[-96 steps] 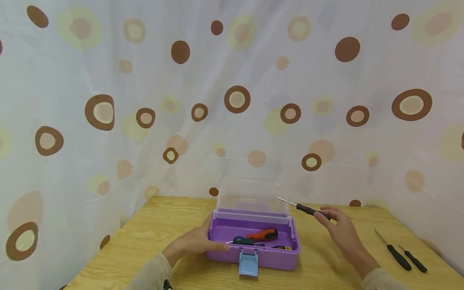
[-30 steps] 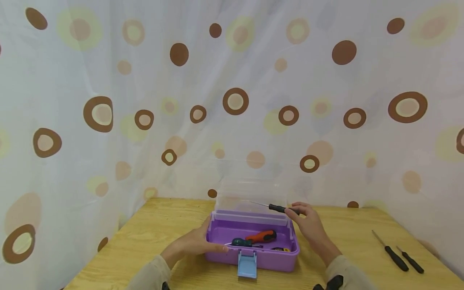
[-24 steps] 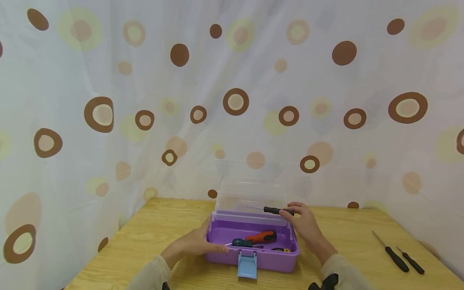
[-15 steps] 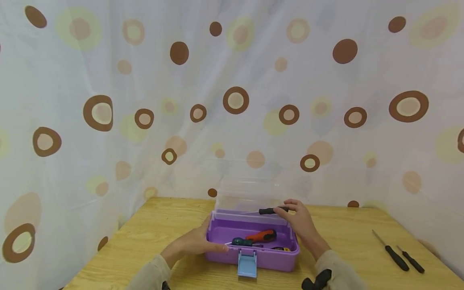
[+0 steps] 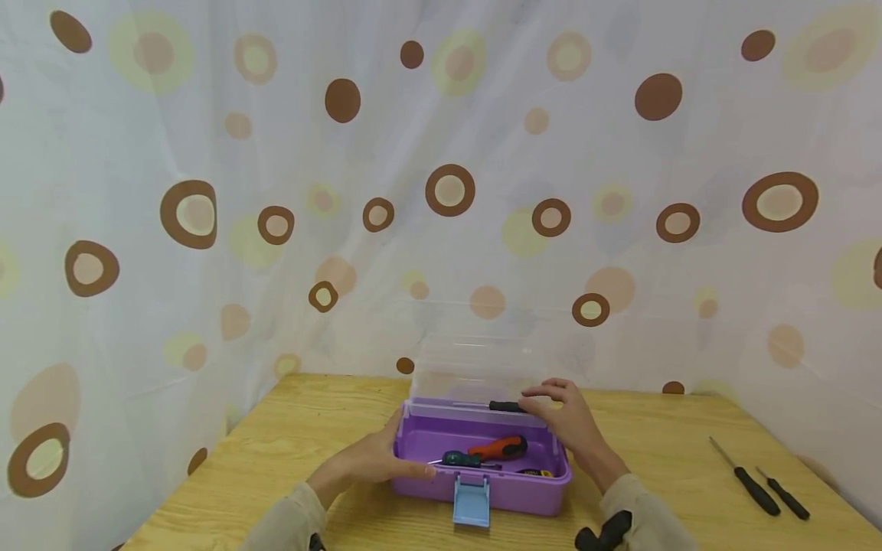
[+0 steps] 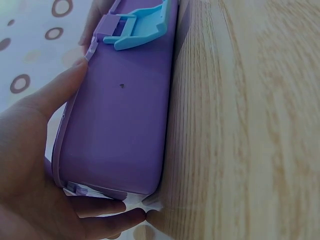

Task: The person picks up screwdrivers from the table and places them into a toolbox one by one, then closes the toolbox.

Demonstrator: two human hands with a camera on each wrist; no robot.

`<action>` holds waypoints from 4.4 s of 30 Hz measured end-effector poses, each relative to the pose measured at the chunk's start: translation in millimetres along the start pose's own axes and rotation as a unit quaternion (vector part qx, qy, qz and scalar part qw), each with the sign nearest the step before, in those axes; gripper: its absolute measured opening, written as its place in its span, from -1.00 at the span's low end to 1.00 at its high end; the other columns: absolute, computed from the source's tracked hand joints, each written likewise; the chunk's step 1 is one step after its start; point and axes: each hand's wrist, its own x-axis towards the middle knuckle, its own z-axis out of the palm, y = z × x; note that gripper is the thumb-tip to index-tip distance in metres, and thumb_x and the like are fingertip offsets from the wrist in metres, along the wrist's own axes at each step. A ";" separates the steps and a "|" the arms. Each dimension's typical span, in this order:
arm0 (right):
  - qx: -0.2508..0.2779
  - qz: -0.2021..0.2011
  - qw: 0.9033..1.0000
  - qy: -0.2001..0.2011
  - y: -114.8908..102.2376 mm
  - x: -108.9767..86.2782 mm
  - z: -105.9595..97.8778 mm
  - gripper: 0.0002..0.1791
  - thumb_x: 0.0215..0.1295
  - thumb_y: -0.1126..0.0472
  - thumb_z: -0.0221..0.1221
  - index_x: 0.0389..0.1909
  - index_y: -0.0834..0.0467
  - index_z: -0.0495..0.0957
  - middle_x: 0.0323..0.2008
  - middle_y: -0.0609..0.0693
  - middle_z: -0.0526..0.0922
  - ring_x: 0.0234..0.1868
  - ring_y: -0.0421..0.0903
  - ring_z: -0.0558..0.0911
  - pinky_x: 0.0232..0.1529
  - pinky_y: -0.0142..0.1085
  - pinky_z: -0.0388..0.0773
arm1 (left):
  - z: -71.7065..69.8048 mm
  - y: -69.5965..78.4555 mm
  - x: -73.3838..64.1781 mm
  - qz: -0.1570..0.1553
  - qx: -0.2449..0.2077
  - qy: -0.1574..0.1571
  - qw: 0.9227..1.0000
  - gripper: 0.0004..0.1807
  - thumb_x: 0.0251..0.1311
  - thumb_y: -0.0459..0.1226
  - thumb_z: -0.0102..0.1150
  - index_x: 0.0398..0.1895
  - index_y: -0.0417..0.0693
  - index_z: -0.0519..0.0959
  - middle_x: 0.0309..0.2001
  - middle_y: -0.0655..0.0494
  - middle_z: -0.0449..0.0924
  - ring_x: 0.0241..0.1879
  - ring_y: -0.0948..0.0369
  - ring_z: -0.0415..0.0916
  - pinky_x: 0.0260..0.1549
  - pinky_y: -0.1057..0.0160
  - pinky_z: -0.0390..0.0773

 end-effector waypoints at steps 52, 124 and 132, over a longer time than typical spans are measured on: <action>-0.009 0.005 1.000 -0.001 -9.2 -11.6 -25.2 -0.41 0.49 -0.04 0.25 0.34 0.27 0.52 0.42 0.26 0.31 0.31 0.24 0.30 0.12 0.23 0.39 | 2.3 -0.8 0.8 -0.005 -0.006 0.005 1.000 0.46 0.00 0.13 0.55 0.68 -0.03 -0.37 0.41 -0.23 0.34 0.27 -0.13 0.42 0.29 -0.31 0.28; -0.093 0.077 0.992 0.022 56.8 -81.0 -173.1 -0.41 0.62 -0.11 0.03 0.43 0.20 0.42 0.42 0.55 0.11 0.26 0.52 0.30 -0.04 0.47 0.39 | 1.5 -0.2 0.9 -0.001 -0.014 0.010 1.000 0.46 0.00 0.13 0.56 0.68 -0.04 -0.35 0.40 -0.24 0.35 0.27 -0.13 0.42 0.30 -0.29 0.27; -0.153 0.115 0.980 0.050 74.4 -84.7 -189.5 -0.20 0.58 -0.25 0.00 0.39 0.42 0.33 0.42 0.66 0.02 0.23 0.61 0.28 -0.09 0.38 0.46 | 0.0 -2.7 -0.2 -0.005 -0.026 0.011 1.000 0.45 0.00 0.11 0.56 0.68 -0.04 -0.34 0.39 -0.22 0.35 0.25 -0.11 0.42 0.30 -0.29 0.28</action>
